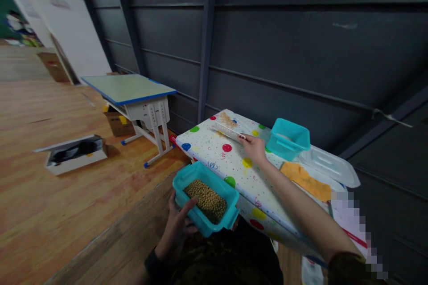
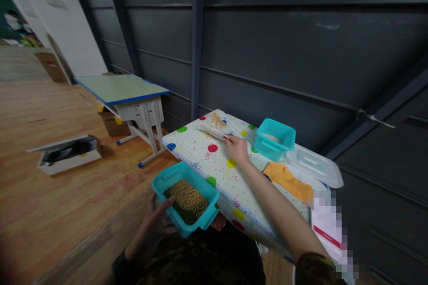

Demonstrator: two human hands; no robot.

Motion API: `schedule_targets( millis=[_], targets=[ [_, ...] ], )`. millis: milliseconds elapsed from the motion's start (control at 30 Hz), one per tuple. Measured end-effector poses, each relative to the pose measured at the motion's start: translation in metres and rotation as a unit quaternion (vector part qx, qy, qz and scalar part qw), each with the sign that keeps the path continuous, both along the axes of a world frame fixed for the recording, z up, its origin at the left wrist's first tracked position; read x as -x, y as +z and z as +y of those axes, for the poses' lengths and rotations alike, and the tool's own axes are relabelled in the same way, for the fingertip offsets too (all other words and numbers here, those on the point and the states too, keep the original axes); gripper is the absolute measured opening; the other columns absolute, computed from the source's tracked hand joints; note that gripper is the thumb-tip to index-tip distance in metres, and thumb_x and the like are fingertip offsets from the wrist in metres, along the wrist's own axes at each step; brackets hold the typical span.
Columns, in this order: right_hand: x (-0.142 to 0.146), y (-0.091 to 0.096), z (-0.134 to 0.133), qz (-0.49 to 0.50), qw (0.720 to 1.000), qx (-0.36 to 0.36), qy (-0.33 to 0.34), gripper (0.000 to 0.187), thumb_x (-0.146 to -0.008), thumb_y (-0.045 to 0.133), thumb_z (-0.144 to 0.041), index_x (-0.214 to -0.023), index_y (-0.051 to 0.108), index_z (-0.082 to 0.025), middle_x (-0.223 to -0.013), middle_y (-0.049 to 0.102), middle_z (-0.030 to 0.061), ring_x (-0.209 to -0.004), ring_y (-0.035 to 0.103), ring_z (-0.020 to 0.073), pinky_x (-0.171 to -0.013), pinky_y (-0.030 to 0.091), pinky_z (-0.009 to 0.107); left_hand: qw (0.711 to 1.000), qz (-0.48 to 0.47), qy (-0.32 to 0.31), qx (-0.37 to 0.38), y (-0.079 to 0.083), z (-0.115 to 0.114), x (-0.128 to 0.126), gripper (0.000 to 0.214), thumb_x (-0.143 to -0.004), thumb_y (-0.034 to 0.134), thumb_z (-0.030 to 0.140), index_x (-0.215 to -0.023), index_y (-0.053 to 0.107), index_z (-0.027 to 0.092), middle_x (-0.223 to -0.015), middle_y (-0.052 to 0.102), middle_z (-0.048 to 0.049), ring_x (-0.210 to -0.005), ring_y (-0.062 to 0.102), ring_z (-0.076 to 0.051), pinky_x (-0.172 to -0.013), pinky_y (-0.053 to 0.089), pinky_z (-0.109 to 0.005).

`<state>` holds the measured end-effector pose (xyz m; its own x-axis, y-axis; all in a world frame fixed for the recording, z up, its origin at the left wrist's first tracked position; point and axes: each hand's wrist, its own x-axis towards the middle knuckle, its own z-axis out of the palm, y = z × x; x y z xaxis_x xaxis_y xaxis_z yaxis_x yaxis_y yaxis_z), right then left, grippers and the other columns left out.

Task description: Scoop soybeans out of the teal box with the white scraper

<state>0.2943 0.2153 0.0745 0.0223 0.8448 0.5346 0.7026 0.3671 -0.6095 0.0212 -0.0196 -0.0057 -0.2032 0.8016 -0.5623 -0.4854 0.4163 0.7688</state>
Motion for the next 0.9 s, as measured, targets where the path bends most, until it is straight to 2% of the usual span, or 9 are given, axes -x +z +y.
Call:
schedule_targets(
  millis=[100, 200, 333, 433, 567, 667, 800, 900],
  targets=[
    [0.005, 0.002, -0.003, -0.002, 1.0, 0.015, -0.013, 0.022, -0.098, 0.076, -0.026, -0.107, 0.096, -0.024, -0.113, 0.092, 0.0084, -0.098, 0.09, 0.0357, -0.091, 0.07, 0.043, 1.0, 0.012, -0.006, 0.006, -0.002, 0.001, -0.001, 0.124, -0.085, 0.099, 0.047, -0.178, 0.017, 0.042, -0.155, 0.07, -0.0202, -0.061, 0.082, -0.022, -0.048, 0.063, -0.032],
    [0.008, -0.003, -0.01, 0.004, 1.0, 0.023, -0.014, 0.02, -0.097, 0.077, -0.025, -0.104, 0.096, -0.025, -0.109, 0.092, 0.0071, -0.094, 0.09, 0.036, -0.089, 0.071, 0.044, 1.0, 0.024, -0.009, 0.004, 0.0, -0.001, -0.002, 0.121, -0.088, 0.096, 0.047, -0.179, 0.016, 0.041, -0.152, 0.072, -0.0199, -0.058, 0.08, -0.021, -0.046, 0.062, -0.033],
    [0.002, -0.014, -0.025, 0.022, 1.0, -0.015, 0.003, 0.02, -0.096, 0.079, -0.031, -0.104, 0.096, -0.031, -0.108, 0.091, 0.0019, -0.098, 0.091, 0.037, -0.09, 0.073, 0.046, 1.0, 0.015, -0.011, -0.003, 0.006, -0.007, -0.006, 0.125, -0.085, 0.1, 0.052, -0.179, 0.019, 0.044, -0.152, 0.073, -0.0169, -0.069, 0.085, -0.024, -0.048, 0.064, -0.031],
    [-0.007, -0.018, -0.038, 0.01, 0.999, -0.041, -0.009, 0.022, -0.098, 0.077, -0.032, -0.107, 0.096, -0.033, -0.112, 0.091, 0.0022, -0.104, 0.091, 0.0376, -0.094, 0.074, 0.048, 1.0, -0.006, -0.021, -0.014, 0.01, -0.011, -0.008, 0.124, -0.083, 0.102, 0.052, -0.178, 0.023, 0.044, -0.152, 0.074, -0.0163, -0.073, 0.087, -0.024, -0.05, 0.064, -0.029],
    [-0.016, -0.019, -0.054, -0.035, 0.999, -0.036, -0.02, 0.025, -0.1, 0.073, -0.029, -0.11, 0.096, -0.031, -0.111, 0.091, 0.0059, -0.099, 0.091, 0.0366, -0.091, 0.074, 0.046, 0.999, -0.013, -0.027, -0.019, 0.014, -0.013, -0.009, 0.125, -0.083, 0.103, 0.053, -0.179, 0.023, 0.042, -0.15, 0.074, -0.0177, -0.074, 0.087, -0.025, -0.05, 0.065, -0.03],
    [-0.02, -0.02, -0.067, -0.039, 0.998, -0.043, -0.018, 0.026, -0.101, 0.072, -0.031, -0.111, 0.096, -0.033, -0.11, 0.091, 0.0037, -0.098, 0.091, 0.0354, -0.091, 0.075, 0.045, 0.999, -0.014, -0.026, -0.017, 0.018, -0.014, -0.01, 0.124, -0.085, 0.101, 0.051, -0.179, 0.023, 0.043, -0.148, 0.075, -0.0162, -0.075, 0.087, -0.025, -0.05, 0.064, -0.029],
    [-0.022, -0.02, -0.08, -0.036, 0.998, -0.047, -0.008, 0.028, -0.103, 0.07, -0.032, -0.114, 0.096, -0.032, -0.115, 0.091, 0.0029, -0.104, 0.091, 0.0355, -0.094, 0.074, 0.045, 0.999, -0.016, -0.024, -0.015, 0.02, -0.015, -0.013, 0.118, -0.087, 0.1, 0.049, -0.178, 0.025, 0.041, -0.154, 0.073, -0.016, -0.079, 0.088, -0.024, -0.05, 0.063, -0.027],
    [-0.02, -0.017, -0.08, -0.048, 0.998, -0.034, -0.018, 0.028, -0.103, 0.071, -0.029, -0.116, 0.096, -0.03, -0.116, 0.091, 0.005, -0.107, 0.091, 0.0361, -0.095, 0.074, 0.044, 0.999, -0.022, -0.028, -0.013, 0.019, -0.014, -0.014, 0.124, -0.083, 0.102, 0.051, -0.178, 0.023, 0.042, -0.155, 0.071, -0.0164, -0.081, 0.088, -0.025, -0.051, 0.063, -0.027]
  ],
)
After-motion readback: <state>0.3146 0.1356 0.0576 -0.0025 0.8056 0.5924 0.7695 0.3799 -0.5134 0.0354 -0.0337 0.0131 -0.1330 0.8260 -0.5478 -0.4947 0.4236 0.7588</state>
